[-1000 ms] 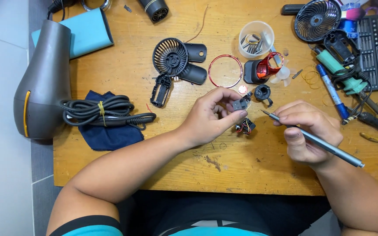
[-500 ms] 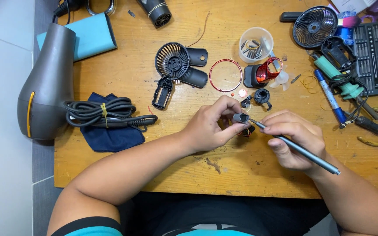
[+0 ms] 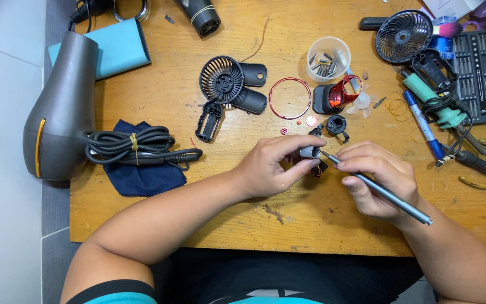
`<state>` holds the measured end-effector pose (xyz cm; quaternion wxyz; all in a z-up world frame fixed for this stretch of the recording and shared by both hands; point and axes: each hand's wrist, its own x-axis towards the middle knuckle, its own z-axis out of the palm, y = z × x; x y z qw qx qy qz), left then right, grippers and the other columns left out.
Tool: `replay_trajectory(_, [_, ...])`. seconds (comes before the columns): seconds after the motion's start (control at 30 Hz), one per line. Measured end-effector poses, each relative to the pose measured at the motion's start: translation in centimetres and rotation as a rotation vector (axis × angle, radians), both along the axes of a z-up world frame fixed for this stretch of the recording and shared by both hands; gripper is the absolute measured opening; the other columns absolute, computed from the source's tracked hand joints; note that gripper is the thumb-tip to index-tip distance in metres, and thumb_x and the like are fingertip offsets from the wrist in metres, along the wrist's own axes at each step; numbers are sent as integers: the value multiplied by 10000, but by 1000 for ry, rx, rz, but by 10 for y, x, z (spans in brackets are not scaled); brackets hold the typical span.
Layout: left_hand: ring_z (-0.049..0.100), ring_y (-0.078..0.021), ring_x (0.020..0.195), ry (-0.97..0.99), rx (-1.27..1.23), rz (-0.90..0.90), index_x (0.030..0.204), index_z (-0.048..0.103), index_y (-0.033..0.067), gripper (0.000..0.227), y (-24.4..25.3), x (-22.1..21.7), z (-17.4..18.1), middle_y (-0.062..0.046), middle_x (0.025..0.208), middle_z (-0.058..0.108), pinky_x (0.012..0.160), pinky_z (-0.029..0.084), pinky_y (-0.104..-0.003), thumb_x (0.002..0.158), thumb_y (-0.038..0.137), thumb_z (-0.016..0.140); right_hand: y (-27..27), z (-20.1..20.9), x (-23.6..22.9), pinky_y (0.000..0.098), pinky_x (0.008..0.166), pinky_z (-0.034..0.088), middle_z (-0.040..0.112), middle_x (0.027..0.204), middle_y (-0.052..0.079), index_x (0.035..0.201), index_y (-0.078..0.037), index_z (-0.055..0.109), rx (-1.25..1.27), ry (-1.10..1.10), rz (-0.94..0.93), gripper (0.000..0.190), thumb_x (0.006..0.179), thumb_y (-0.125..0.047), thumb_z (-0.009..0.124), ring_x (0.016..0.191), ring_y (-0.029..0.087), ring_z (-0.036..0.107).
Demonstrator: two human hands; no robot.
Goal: Marking and preparing a small fan motor component using markers and applying a small piece of material on a workbench.
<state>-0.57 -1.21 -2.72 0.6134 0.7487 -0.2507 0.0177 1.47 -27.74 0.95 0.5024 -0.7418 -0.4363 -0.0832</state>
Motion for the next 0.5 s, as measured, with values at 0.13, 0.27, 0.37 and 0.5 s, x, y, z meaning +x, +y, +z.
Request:
replay_trajectory(0.13, [848, -216, 1181, 30, 6, -8, 1476, 706, 112, 378, 3, -2, 7, -99, 1368, 842, 1095, 669, -332, 1116, 175, 804, 0, 0, 0, 463, 909, 706, 764, 1052, 273, 1135, 65, 703, 3, -14, -9, 256, 1103, -184, 651, 945, 413, 814])
replay_trajectory(0.27, [844, -272, 1244, 7, -6, -43, 1517, 672, 71, 361, 5, -2, 5, -145, 1414, 819, 1125, 668, -368, 1175, 182, 710, 1, 2, 1, 463, 899, 704, 762, 1041, 269, 1128, 65, 703, 3, -32, -2, 261, 1106, -189, 645, 942, 408, 811])
replay_trajectory(0.37, [833, -293, 1280, -11, -10, -47, 1520, 667, 57, 362, 5, -2, 0, -167, 1442, 804, 1158, 648, -372, 1168, 133, 708, 1, -3, -1, 477, 895, 709, 765, 1020, 271, 1150, 64, 671, 35, -12, -9, 252, 1102, -183, 661, 924, 418, 818])
replay_trajectory(0.5, [860, -369, 1033, -23, -152, 27, 1458, 761, 38, 368, -2, 1, 0, -177, 1184, 852, 865, 696, -445, 1093, 16, 726, 15, 7, -2, 472, 709, 690, 795, 912, 221, 1046, 71, 732, 223, -9, -62, 271, 1095, -195, 742, 829, 403, 836])
